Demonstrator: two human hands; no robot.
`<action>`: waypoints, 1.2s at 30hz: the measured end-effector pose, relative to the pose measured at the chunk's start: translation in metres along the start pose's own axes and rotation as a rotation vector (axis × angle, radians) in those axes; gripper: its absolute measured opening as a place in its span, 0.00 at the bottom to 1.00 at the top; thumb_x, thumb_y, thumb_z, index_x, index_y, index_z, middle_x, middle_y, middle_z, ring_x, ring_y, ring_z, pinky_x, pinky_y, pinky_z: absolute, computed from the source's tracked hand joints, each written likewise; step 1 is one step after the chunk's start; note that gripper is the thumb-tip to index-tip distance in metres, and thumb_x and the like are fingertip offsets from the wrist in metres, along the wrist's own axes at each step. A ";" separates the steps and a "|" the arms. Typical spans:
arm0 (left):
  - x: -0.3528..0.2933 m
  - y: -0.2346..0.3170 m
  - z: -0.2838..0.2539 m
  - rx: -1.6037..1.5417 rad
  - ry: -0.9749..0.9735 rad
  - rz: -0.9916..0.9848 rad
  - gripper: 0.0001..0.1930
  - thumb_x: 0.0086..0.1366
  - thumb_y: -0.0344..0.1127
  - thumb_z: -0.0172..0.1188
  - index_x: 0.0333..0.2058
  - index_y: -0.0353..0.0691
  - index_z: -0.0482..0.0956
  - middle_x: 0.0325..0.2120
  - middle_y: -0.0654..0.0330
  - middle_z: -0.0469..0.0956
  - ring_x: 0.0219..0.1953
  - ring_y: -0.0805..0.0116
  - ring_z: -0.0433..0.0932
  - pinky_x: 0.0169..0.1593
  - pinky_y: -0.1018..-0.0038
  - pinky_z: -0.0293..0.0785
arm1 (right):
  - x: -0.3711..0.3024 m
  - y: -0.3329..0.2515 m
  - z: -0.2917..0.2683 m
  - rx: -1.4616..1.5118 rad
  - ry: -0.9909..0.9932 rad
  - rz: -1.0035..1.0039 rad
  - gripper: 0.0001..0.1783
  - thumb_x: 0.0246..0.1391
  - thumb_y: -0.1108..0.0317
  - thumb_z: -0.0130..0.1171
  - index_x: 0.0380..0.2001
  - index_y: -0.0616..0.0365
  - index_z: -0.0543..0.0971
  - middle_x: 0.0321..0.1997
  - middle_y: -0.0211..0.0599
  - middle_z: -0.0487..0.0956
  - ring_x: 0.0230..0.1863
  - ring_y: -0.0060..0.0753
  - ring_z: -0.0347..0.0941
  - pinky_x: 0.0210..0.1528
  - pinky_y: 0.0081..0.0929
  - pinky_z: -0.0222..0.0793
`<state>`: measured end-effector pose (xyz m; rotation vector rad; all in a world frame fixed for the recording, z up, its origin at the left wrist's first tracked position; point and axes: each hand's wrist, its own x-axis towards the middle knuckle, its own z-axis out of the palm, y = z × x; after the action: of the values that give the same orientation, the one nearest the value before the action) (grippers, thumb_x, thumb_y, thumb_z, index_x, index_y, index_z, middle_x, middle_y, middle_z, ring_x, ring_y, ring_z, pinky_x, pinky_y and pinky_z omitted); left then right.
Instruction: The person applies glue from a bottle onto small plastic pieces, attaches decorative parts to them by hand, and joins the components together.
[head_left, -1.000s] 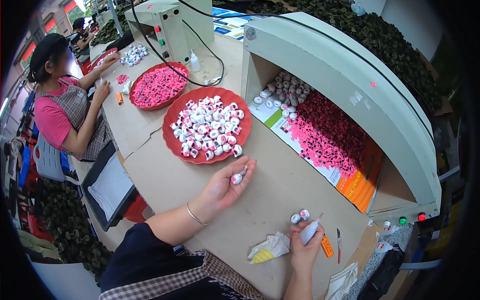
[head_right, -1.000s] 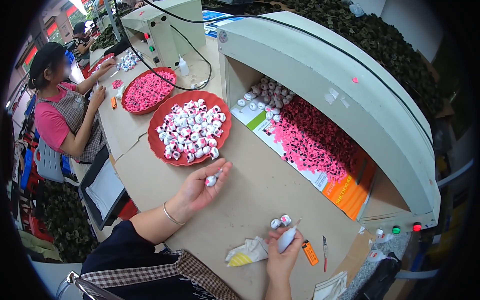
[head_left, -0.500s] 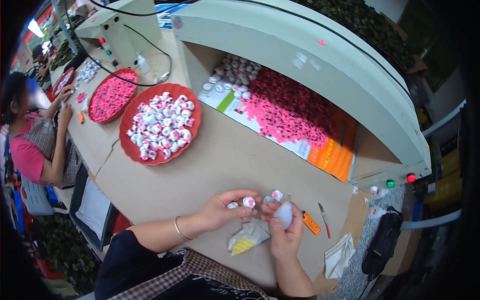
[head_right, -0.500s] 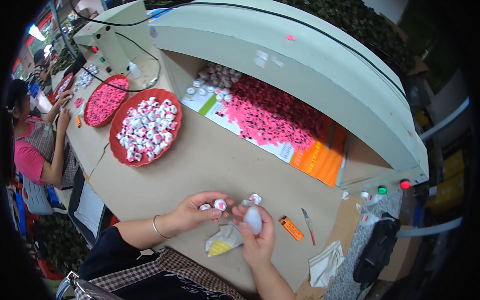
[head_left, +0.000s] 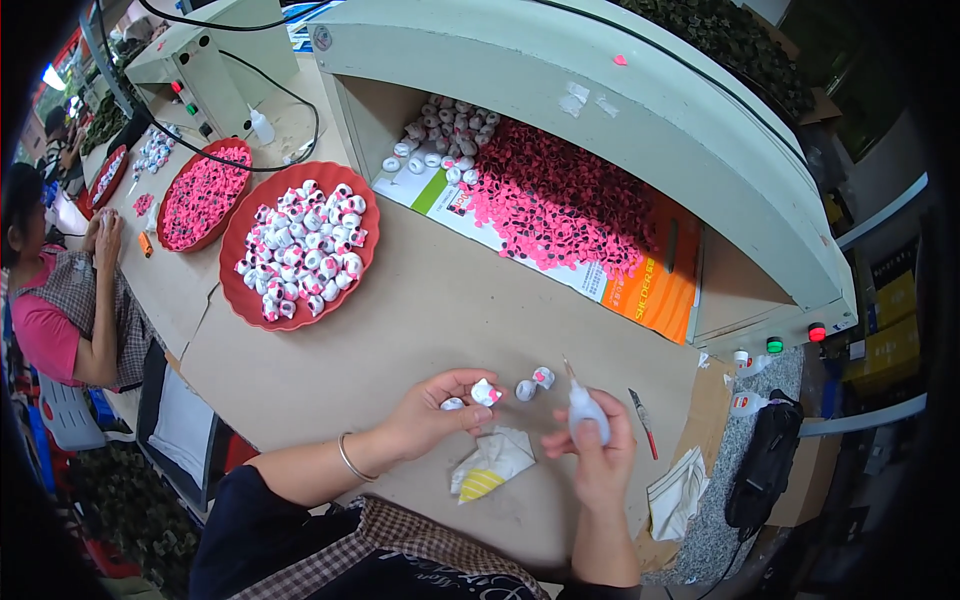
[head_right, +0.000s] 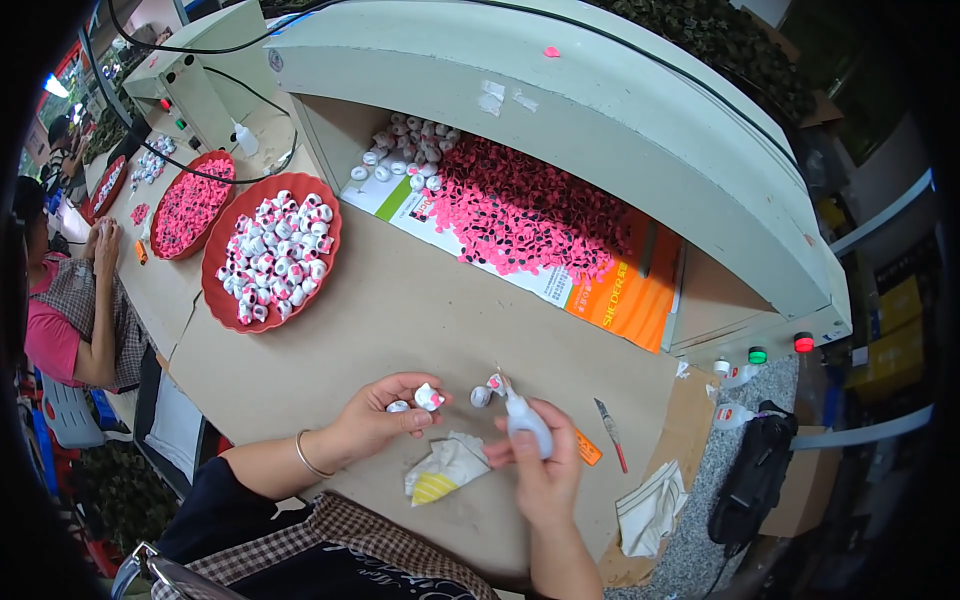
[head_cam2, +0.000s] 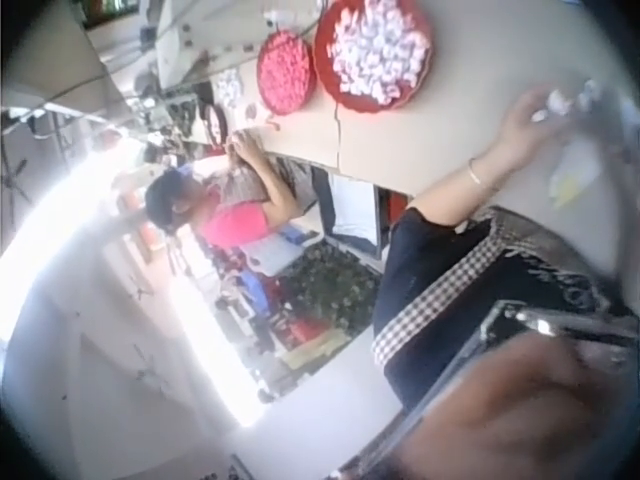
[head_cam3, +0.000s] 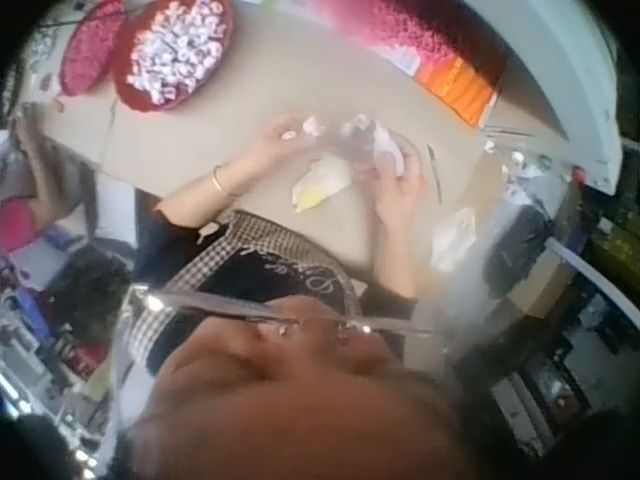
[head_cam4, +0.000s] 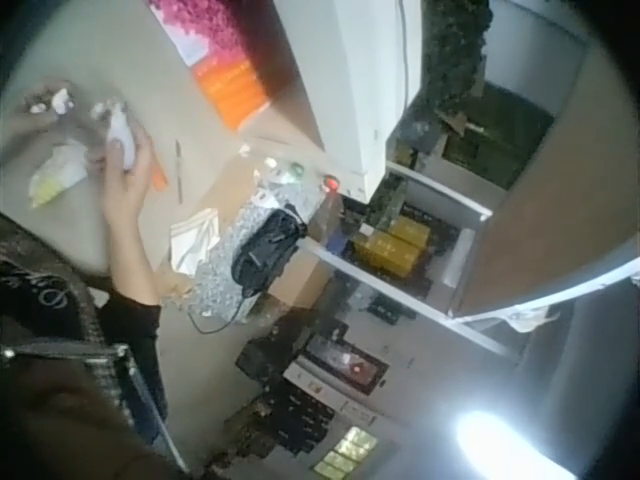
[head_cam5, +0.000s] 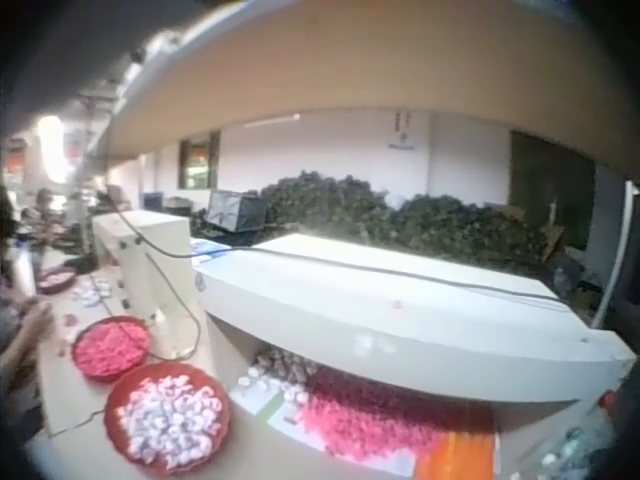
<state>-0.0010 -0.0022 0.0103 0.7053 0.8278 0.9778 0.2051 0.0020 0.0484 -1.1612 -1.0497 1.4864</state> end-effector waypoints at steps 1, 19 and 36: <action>-0.001 0.001 -0.001 -0.001 -0.002 0.000 0.17 0.57 0.27 0.52 0.47 0.40 0.65 0.43 0.58 0.70 0.41 0.72 0.71 0.36 0.82 0.70 | -0.003 -0.004 -0.012 0.043 -0.045 -0.005 0.14 0.51 0.76 0.45 0.42 0.64 0.59 0.38 0.47 0.71 0.32 0.31 0.73 0.28 0.21 0.72; 0.004 -0.005 -0.003 -0.229 0.030 -0.069 0.19 0.57 0.25 0.50 0.48 0.44 0.65 0.38 0.64 0.71 0.41 0.75 0.71 0.37 0.82 0.68 | -0.006 0.041 0.011 -0.121 0.041 -0.466 0.13 0.49 0.70 0.51 0.35 0.67 0.64 0.37 0.40 0.59 0.28 0.25 0.67 0.22 0.18 0.72; 0.003 -0.007 -0.005 -0.247 0.032 -0.083 0.17 0.57 0.25 0.50 0.46 0.44 0.66 0.40 0.64 0.71 0.41 0.75 0.71 0.36 0.83 0.68 | -0.003 0.045 0.013 -0.304 0.030 -0.541 0.13 0.52 0.68 0.46 0.35 0.66 0.59 0.35 0.40 0.58 0.24 0.24 0.66 0.18 0.17 0.70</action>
<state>-0.0012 -0.0018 0.0018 0.4408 0.7423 0.9985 0.1854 -0.0099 0.0074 -0.9882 -1.4654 0.9036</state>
